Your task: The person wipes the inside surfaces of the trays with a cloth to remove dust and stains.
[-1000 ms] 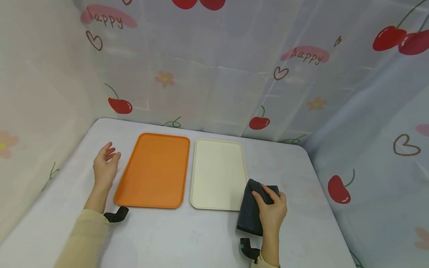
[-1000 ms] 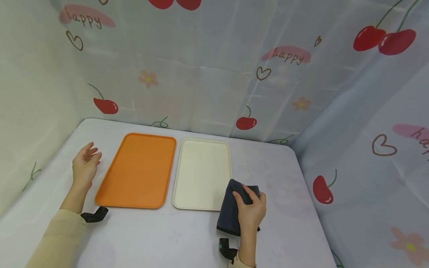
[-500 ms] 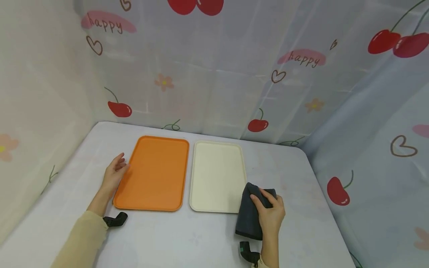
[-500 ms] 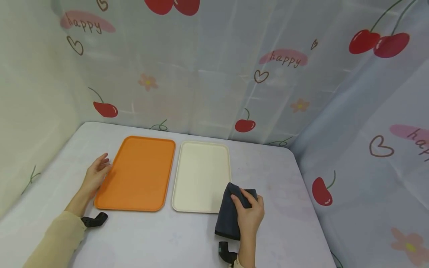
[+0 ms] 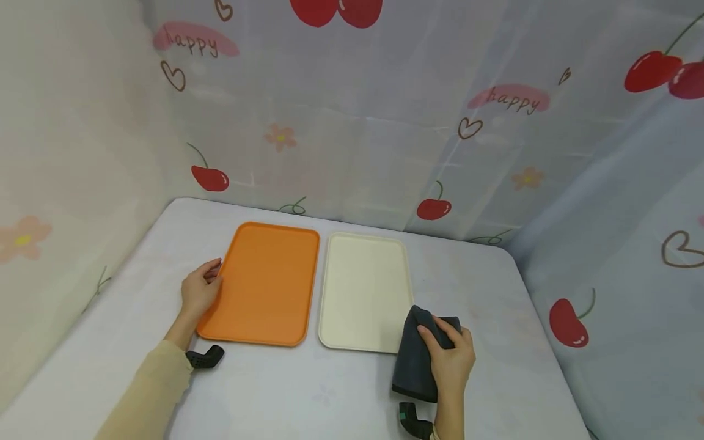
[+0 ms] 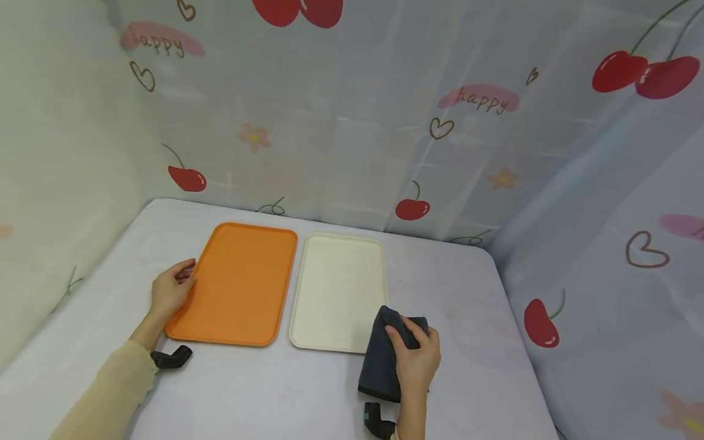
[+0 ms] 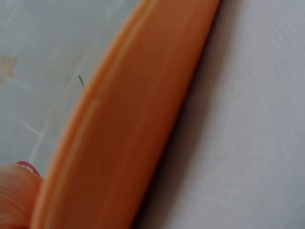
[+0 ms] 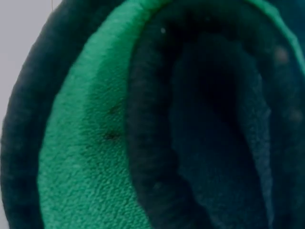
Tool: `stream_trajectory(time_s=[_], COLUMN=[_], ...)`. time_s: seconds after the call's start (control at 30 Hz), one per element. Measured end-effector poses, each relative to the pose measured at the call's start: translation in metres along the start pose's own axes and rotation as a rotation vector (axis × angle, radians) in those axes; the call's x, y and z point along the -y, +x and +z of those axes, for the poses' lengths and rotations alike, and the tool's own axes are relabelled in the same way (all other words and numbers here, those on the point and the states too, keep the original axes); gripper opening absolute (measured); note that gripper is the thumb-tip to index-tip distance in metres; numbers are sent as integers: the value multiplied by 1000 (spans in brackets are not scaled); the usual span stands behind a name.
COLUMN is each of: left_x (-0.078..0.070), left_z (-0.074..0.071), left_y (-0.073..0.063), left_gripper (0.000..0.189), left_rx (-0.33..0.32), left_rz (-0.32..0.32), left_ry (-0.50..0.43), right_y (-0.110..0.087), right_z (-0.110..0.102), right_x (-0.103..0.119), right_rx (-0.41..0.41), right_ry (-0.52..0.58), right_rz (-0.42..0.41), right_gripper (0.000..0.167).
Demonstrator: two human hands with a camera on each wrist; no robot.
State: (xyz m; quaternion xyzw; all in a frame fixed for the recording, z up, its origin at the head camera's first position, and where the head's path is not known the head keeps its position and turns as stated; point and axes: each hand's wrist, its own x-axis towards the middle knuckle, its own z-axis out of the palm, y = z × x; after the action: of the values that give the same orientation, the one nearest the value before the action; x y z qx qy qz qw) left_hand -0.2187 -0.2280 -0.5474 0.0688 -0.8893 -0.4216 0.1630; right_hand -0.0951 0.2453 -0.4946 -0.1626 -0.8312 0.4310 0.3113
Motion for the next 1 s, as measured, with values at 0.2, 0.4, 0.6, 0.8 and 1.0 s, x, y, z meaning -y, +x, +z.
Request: stream_trajectory(time_s=[0.2, 0.4, 0.6, 0.8, 1.0], left_x=[-8, -13, -15, -17, -20], left_z=[1, -11, -16, -14, -16], left_y=[5, 7, 4, 6, 8], left_gripper=[48, 54, 58, 63, 66], left_rx=[6, 145, 314, 433, 483], left_rz=[0, -61, -239, -372, -426], left_ry=[-32, -69, -311, -529, -647], right_y=[0, -3, -2, -2, -2], right_z=[-2, -1, -1, -2, -2], right_x=[0, 0, -2, -2, 0], right_rx=[4, 13, 16, 14, 10], right_ry=[9, 29, 35, 29, 38], right_rz=[1, 0, -4, -3, -18], right_gripper=[35, 35, 33, 33, 30])
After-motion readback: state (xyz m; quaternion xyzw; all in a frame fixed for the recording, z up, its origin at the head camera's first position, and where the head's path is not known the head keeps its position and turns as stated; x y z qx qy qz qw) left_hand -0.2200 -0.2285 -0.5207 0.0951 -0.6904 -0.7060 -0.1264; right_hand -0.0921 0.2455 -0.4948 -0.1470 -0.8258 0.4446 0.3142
